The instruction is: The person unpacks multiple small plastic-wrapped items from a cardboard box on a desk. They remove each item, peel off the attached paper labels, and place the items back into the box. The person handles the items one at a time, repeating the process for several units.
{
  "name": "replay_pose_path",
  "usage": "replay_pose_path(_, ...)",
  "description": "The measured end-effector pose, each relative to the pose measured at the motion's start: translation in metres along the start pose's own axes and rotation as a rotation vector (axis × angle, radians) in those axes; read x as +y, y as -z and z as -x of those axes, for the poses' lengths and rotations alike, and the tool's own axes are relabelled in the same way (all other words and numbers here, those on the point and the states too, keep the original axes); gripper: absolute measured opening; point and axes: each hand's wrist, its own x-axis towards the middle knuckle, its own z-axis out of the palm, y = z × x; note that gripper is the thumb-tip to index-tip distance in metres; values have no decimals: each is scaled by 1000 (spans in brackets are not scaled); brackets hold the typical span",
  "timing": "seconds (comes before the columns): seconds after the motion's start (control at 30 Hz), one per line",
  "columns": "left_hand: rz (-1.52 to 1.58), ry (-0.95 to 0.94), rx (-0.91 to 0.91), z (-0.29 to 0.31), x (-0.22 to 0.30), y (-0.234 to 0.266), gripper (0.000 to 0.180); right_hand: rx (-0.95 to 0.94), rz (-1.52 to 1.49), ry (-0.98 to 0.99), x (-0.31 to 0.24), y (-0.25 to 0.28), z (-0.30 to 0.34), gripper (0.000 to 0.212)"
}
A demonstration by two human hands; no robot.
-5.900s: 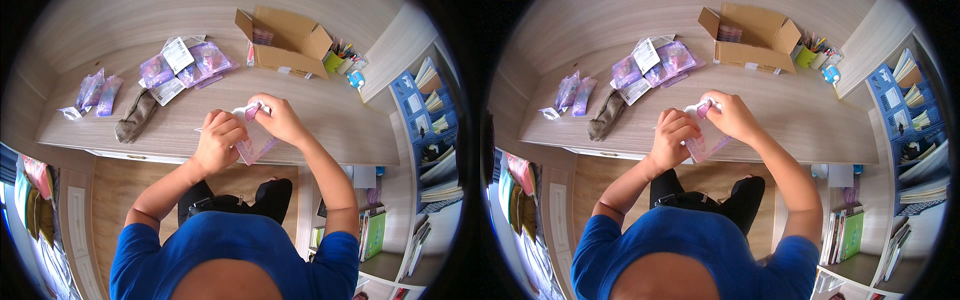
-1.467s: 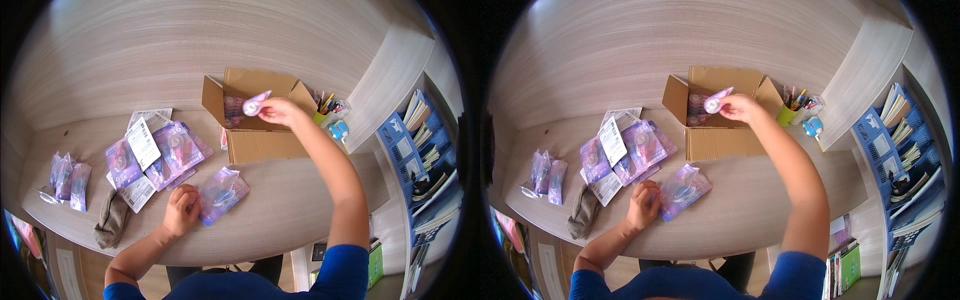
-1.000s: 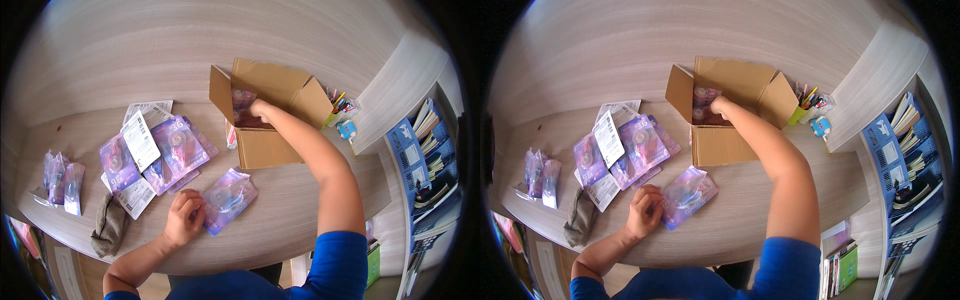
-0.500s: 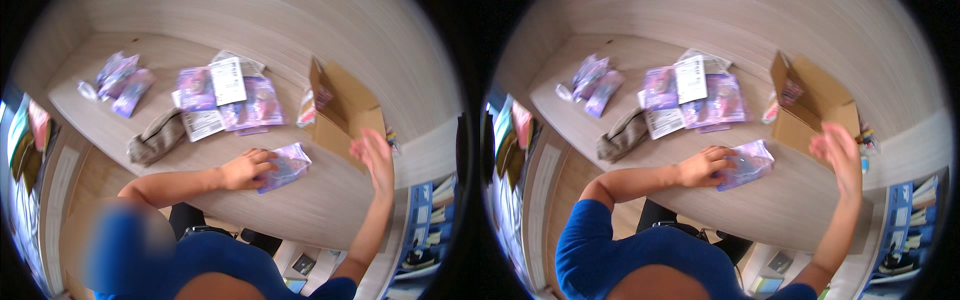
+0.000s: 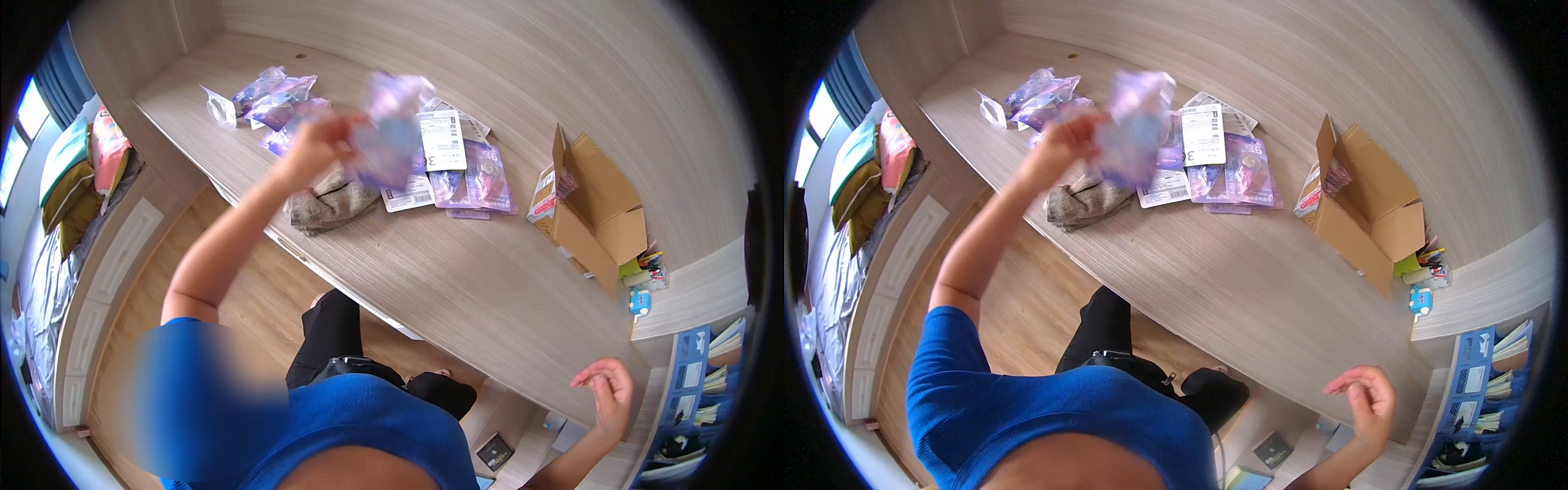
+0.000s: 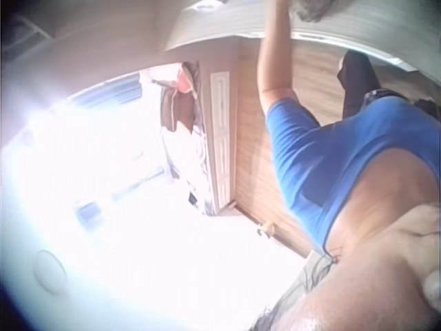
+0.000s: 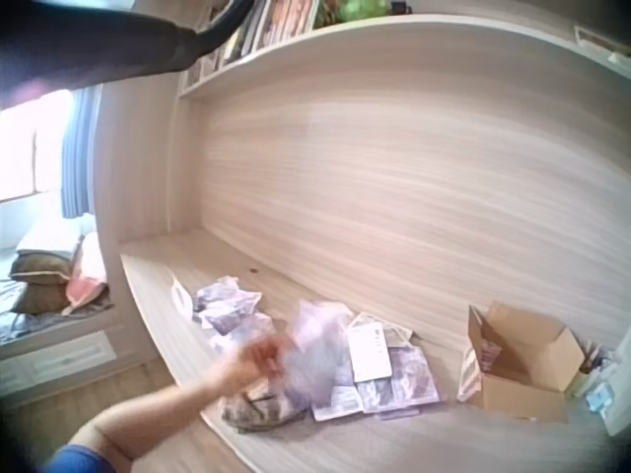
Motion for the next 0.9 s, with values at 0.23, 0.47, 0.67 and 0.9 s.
replay_pose_path(0.23, -341, 208, 275, -85, -60, 173, 48, -183, -70, -117, -6, -22, 21, 18)
replay_pose_path(0.47, -1302, -347, 519, -106, -82, 137, 42, -160, -58, -153, -5, -22, 40, 17)
replay_pose_path(0.67, -1033, 210, -63, -94, -62, -35, 73, -198, -114, -226, -4, -39, 37, 18)
replay_pose_path(0.9, -836, 143, 254, -103, -122, -38, 79, -347, -29, -292, 11, -42, 44, 17)
